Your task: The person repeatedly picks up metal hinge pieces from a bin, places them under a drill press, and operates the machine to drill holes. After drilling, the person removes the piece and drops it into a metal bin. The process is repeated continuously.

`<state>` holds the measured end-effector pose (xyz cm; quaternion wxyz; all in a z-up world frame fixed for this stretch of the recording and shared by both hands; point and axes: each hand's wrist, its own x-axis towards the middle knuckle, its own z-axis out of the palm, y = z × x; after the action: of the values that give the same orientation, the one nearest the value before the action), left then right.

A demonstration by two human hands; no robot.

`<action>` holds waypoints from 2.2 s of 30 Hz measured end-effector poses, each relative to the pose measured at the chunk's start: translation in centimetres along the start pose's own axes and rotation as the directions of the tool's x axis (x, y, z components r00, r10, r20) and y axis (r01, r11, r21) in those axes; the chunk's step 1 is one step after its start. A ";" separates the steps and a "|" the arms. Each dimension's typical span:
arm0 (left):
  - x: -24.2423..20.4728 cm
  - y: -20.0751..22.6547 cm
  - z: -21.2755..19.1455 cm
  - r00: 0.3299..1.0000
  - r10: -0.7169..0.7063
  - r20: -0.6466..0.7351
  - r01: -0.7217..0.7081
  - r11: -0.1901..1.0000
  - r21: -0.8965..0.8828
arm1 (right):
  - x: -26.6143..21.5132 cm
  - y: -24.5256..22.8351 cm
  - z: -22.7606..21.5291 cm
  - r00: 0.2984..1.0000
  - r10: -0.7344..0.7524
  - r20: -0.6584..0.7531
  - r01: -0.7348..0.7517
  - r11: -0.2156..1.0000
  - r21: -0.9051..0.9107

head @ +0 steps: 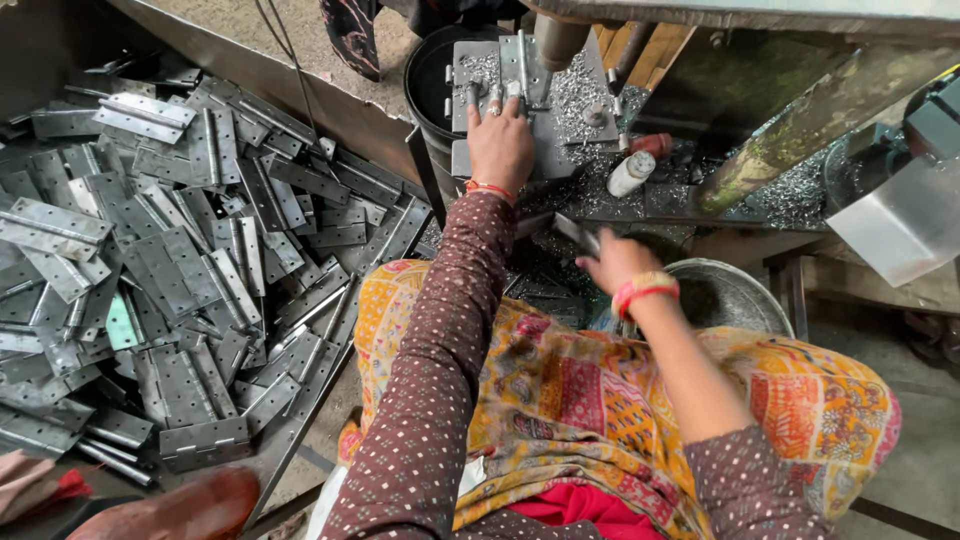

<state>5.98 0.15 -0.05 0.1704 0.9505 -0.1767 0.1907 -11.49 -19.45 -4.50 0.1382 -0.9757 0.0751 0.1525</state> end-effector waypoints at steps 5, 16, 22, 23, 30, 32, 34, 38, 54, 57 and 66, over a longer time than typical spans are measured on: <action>0.6 -1.3 0.6 1.000 0.000 0.022 0.000 1.000 -0.023 | 0.0 2.6 7.9 0.983 -0.029 -0.180 0.030 1.000 0.001; -9.1 -10.8 -6.9 0.879 -0.064 -0.473 0.098 0.994 0.046 | 0.0 3.6 3.1 0.995 -0.046 -0.087 0.033 0.988 -0.150; -21.6 -27.1 -8.4 0.718 -0.632 -0.292 0.691 0.598 0.407 | -0.8 2.9 0.6 0.989 -0.105 -0.101 0.076 0.963 -0.258; -23.4 -29.4 -7.8 0.730 -0.555 -0.399 0.681 0.534 0.502 | -0.5 2.5 0.5 0.990 -0.102 -0.098 0.072 0.960 -0.270; -27.2 -34.0 -3.3 0.769 -0.517 -0.375 0.639 0.634 0.435 | -0.9 2.3 0.7 0.994 -0.058 -0.089 0.031 0.959 -0.283; -26.6 -34.2 -3.7 0.802 -0.447 -0.396 0.597 0.628 0.500 | -1.2 2.0 0.7 0.995 -0.045 -0.085 0.020 0.961 -0.274; -26.4 -33.8 -4.9 0.761 -0.566 -0.318 0.643 0.587 0.492 | -1.6 1.7 0.5 0.996 -0.036 -0.083 0.013 0.964 -0.267; -24.5 -30.1 -9.0 0.681 -0.663 -0.311 0.723 0.675 0.144 | -1.8 0.1 -0.1 0.997 -0.008 -0.081 -0.007 0.983 -0.185; -7.3 1.8 -5.7 0.996 0.044 0.083 -0.057 0.985 0.163 | -2.9 -1.2 -1.5 0.998 -0.042 -0.039 0.041 0.999 -0.029; -9.3 3.2 -5.7 0.995 0.002 0.100 -0.017 0.989 0.147 | -3.0 -1.1 -1.2 0.999 -0.037 0.004 0.037 0.999 -0.008; -5.6 4.0 -4.3 0.976 -0.093 0.196 0.075 0.992 0.098 | -2.5 -1.6 -2.2 0.999 -0.026 0.020 0.027 0.999 -0.041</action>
<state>-1.74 -0.13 2.33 0.1167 0.9781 -0.1440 0.0943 -12.99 -18.36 -1.29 0.1210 -0.9777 0.0576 0.1617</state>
